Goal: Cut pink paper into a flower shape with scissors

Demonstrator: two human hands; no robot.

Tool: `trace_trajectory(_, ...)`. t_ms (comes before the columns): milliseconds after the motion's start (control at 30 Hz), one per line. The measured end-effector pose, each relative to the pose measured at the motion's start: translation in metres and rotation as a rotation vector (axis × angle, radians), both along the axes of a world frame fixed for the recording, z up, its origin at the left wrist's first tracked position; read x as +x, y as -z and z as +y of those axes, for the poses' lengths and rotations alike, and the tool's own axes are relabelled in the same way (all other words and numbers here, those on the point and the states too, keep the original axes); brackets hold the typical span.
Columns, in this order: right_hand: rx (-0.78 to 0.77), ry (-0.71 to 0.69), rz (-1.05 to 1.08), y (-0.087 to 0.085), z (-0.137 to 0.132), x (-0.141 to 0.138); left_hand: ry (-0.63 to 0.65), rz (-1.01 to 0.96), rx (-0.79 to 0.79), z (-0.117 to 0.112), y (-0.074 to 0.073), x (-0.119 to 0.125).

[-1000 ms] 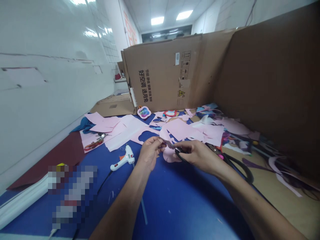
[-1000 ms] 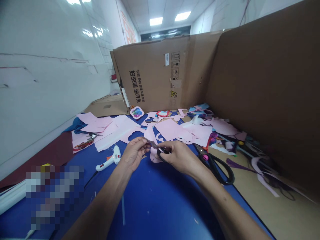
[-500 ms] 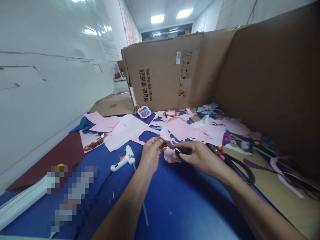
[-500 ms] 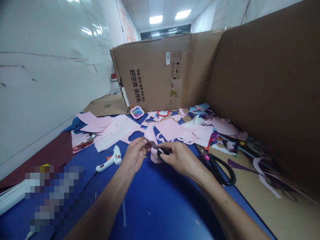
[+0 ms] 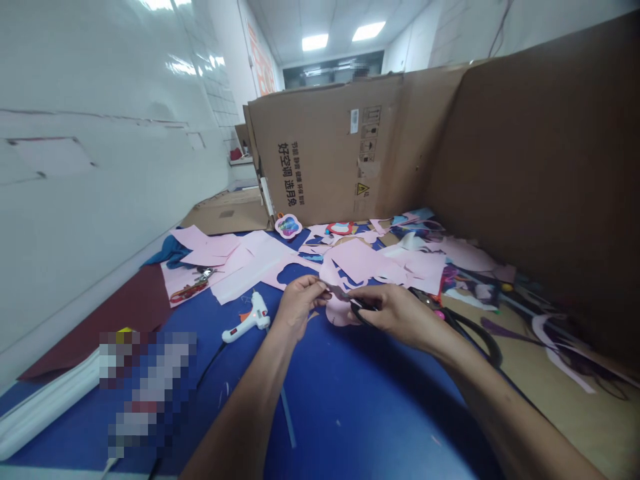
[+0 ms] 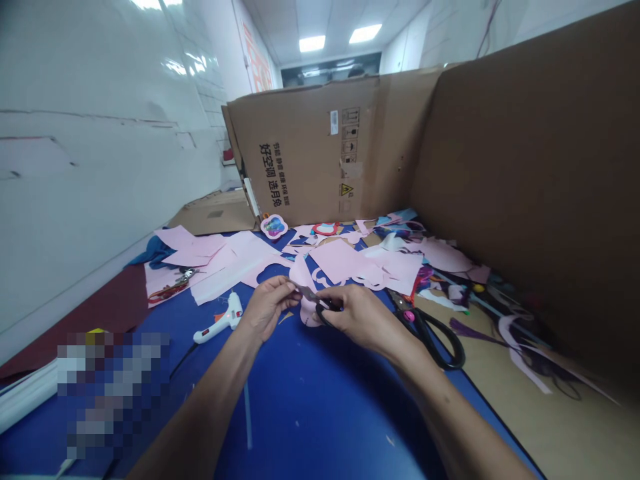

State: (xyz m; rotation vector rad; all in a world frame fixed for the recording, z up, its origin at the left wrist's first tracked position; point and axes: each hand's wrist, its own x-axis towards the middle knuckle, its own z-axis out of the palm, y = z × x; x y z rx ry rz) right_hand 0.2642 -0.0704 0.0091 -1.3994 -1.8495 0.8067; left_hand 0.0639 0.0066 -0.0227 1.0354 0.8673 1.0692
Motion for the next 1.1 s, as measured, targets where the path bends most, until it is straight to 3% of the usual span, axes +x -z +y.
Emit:
trace_trajectory(333,0.01,0.074,-0.033,0.007,0.001,-0.003,-0.064,-0.03,0.006,-0.002,0.0,0.004)
trace_trajectory(733,0.083,0.128,-0.103,-0.002,-0.004,-0.008,-0.101,-0.079,-0.006,-0.006,-0.001,0.009)
trace_trajectory(1100,0.063,0.074,-0.018,-0.002,-0.005,-0.013,-0.115,-0.095,-0.012,-0.008,-0.001,0.01)
